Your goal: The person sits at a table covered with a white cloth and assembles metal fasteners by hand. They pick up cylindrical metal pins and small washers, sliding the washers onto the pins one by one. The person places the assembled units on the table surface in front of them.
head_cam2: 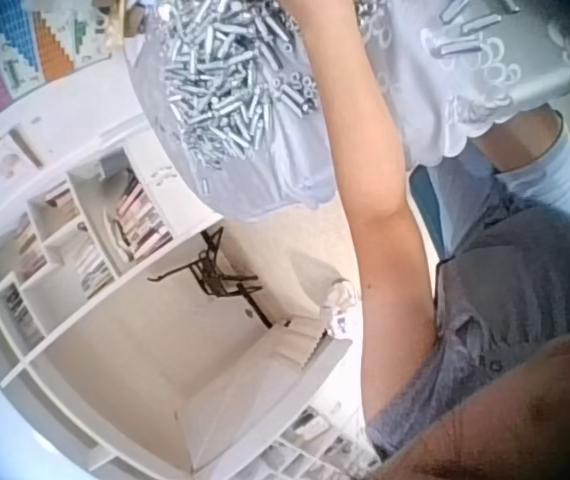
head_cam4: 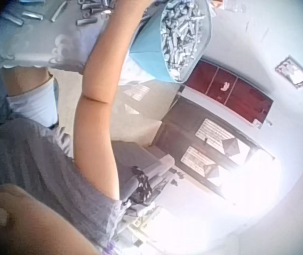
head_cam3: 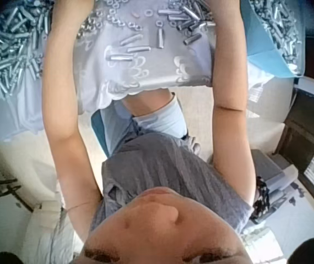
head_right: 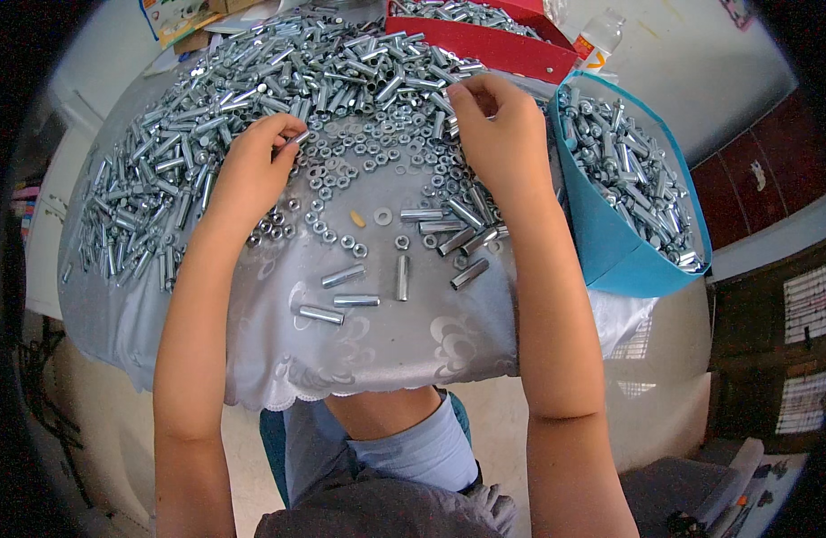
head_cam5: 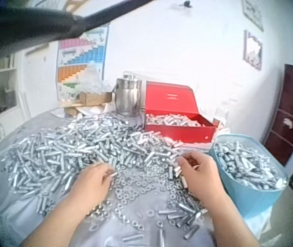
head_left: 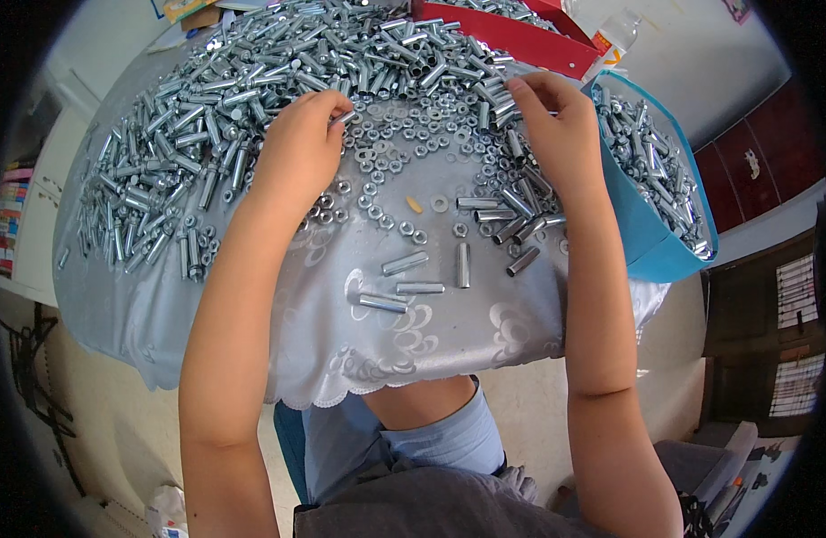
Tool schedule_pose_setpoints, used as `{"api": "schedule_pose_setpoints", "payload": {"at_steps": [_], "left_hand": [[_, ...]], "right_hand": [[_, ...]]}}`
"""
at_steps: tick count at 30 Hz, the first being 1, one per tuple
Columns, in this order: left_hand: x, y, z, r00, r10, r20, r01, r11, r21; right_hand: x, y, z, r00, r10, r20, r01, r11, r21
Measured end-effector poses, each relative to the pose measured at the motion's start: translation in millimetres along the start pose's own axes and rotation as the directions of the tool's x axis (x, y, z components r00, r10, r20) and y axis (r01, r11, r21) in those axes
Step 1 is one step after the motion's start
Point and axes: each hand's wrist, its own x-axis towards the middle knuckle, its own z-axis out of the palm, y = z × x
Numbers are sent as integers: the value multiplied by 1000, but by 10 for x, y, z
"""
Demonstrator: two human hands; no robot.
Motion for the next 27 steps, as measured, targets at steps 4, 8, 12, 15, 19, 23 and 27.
{"api": "schedule_pose_setpoints", "payload": {"at_steps": [4,8,12,15,19,23,27], "left_hand": [[-15,33,3,998,-58,22,59,995,-84],[-24,1,44,999,-23,-24,18,983,-180],[-1,4,52,990,-22,-137,-12,970,-243],[19,47,41,983,-22,-182,-25,966,-256],[25,84,21,973,-24,-229,-32,970,-239],[38,44,27,964,-26,-264,-39,971,-234],[37,71,43,967,-54,-249,-10,968,-251]], "right_hand": [[-19,-65,24,998,-23,63,17,996,90],[-169,-413,-45,779,-120,615,-26,974,223],[-411,-645,69,457,-363,812,245,929,277],[-535,-658,130,378,-395,837,323,904,281],[-549,-657,149,341,-425,839,383,877,288],[-558,-678,174,332,-424,842,421,866,270],[-633,-649,253,345,-476,809,454,839,301]]}}
